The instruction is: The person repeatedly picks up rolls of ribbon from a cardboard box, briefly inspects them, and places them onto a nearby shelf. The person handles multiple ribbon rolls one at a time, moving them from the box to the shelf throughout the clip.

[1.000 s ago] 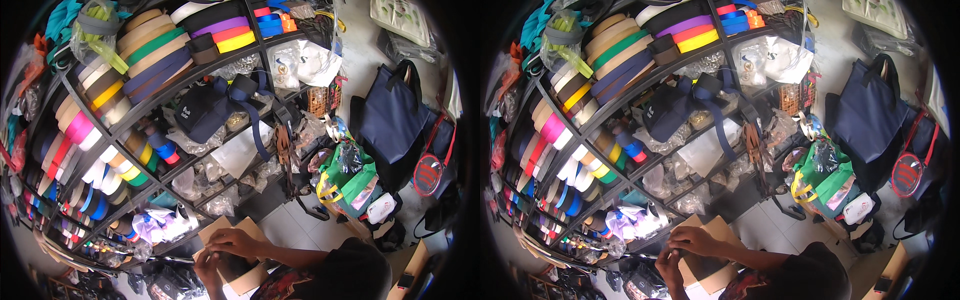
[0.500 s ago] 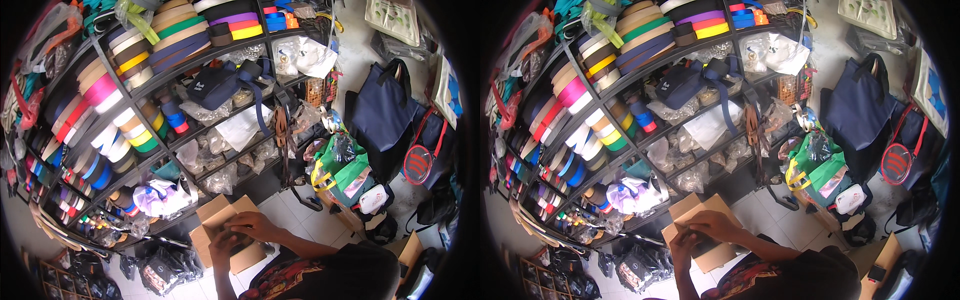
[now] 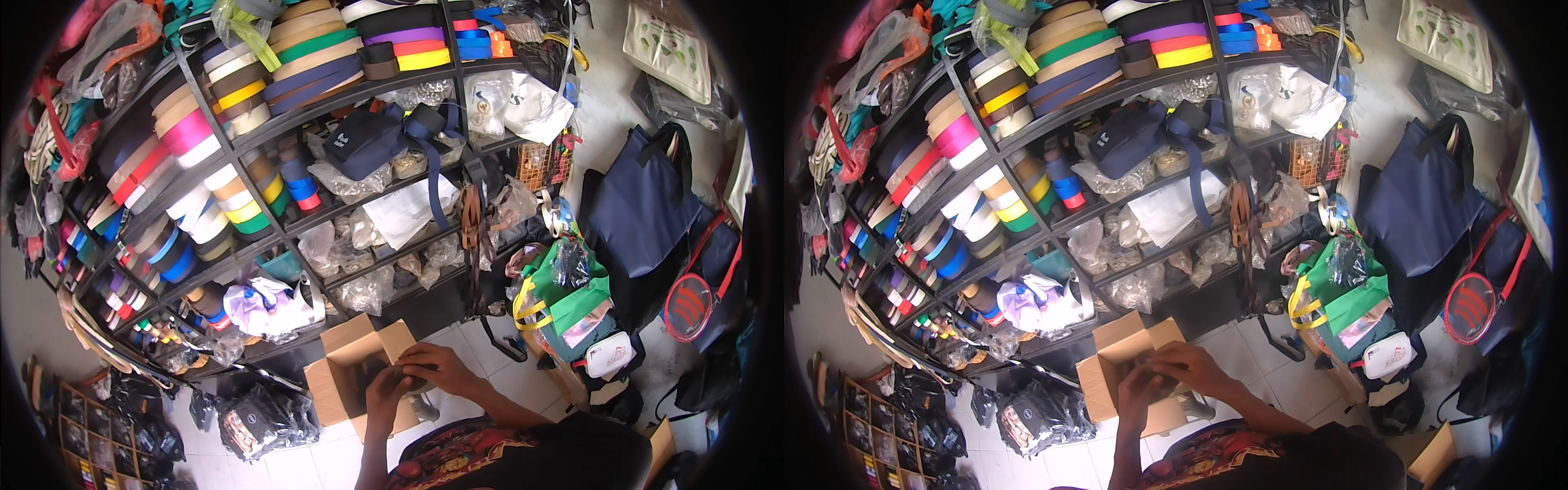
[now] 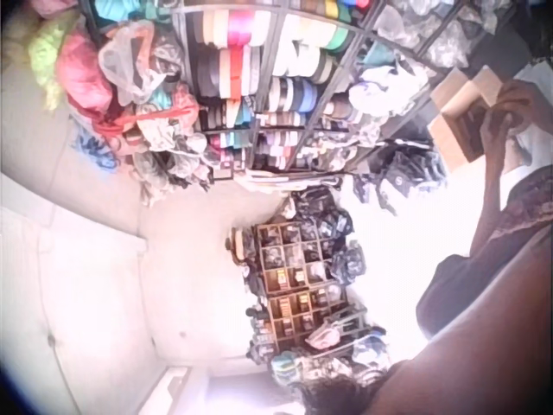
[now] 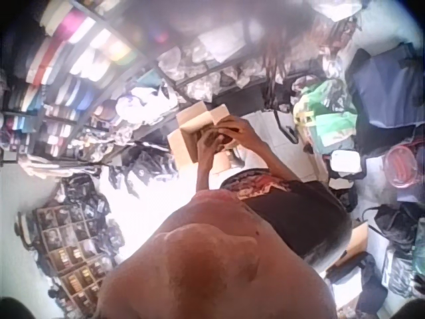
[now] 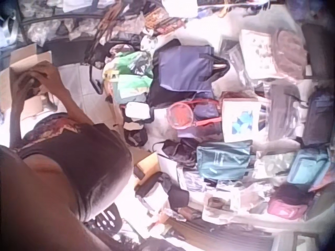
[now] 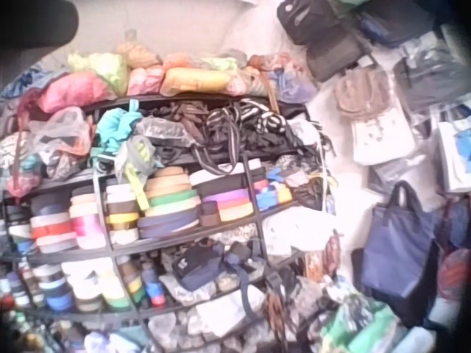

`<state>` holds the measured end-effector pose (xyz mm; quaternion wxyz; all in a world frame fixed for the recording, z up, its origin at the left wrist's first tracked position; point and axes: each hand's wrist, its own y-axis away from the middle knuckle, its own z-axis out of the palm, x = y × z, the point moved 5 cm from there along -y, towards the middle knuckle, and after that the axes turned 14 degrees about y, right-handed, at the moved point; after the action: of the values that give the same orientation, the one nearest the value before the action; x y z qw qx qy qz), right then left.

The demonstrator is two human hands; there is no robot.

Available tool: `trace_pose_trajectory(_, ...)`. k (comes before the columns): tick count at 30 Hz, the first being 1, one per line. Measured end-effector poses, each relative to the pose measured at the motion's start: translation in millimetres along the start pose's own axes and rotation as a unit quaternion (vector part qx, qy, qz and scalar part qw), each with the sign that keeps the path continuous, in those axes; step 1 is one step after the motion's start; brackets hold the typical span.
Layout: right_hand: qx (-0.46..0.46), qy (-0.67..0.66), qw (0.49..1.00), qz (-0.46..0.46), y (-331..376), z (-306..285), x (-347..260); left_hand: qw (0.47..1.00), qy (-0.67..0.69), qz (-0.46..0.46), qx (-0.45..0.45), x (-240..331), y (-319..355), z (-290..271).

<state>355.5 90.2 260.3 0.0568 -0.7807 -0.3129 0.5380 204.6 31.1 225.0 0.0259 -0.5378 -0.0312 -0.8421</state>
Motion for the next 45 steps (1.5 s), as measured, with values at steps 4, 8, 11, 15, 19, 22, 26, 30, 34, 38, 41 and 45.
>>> trace_pose_trajectory(4, 0.082, -0.038, 0.995, 0.037, 12.0, -38.9, 12.9, 0.993, 0.116, 0.001, 0.036, -26.4, -12.7, 43.1)
trace_pose_trajectory(8, 0.171, -0.062, 0.978, 0.099, 30.1, -68.5, 35.8, 0.989, 0.123, -0.012, 0.080, -60.1, -23.6, 93.9)
trace_pose_trajectory(11, 0.123, -0.022, 0.988, 0.091, 36.6, -107.5, 55.4, 0.999, -0.026, -0.023, 0.016, -62.5, -36.2, 117.1)
trace_pose_trajectory(15, 0.012, -0.003, 0.998, 0.065, 42.6, -148.4, 72.4, 0.989, -0.038, -0.128, -0.057, -71.7, -44.9, 140.7)
trace_pose_trajectory(19, 0.048, -0.044, 0.993, 0.095, 47.5, -164.4, 82.3, 0.994, 0.028, -0.103, 0.003, -89.5, -45.8, 160.1)
trace_pose_trajectory(22, 0.128, -0.066, 0.979, 0.141, 55.1, -172.0, 87.5, 0.976, 0.189, -0.073, 0.076, -102.9, -42.0, 176.8)
trace_pose_trajectory(26, 0.084, -0.007, 0.994, 0.072, 55.3, -182.3, 92.9, 0.991, -0.072, -0.116, 0.003, -97.5, -38.0, 195.1)
trace_pose_trajectory(30, 0.010, -0.030, 0.998, 0.047, 53.3, -181.1, 98.3, 0.994, -0.088, -0.065, -0.002, -98.9, -45.1, 180.9)
trace_pose_trajectory(34, 0.066, -0.057, 0.989, 0.116, 59.3, -174.8, 94.8, 0.986, 0.135, -0.052, 0.087, -112.5, -40.4, 176.1)
trace_pose_trajectory(38, 0.147, -0.011, 0.983, 0.113, 65.2, -171.1, 98.7, 0.984, 0.119, -0.026, 0.130, -116.2, -39.3, 182.4)
trace_pose_trajectory(41, 0.111, 0.052, 0.989, 0.087, 56.7, -183.5, 96.2, 0.990, -0.114, -0.075, 0.036, -92.3, -42.2, 184.8)
trace_pose_trajectory(45, 0.060, 0.059, 0.995, 0.050, 53.4, -169.4, 94.9, 0.991, -0.093, -0.094, 0.010, -92.7, -42.6, 165.8)
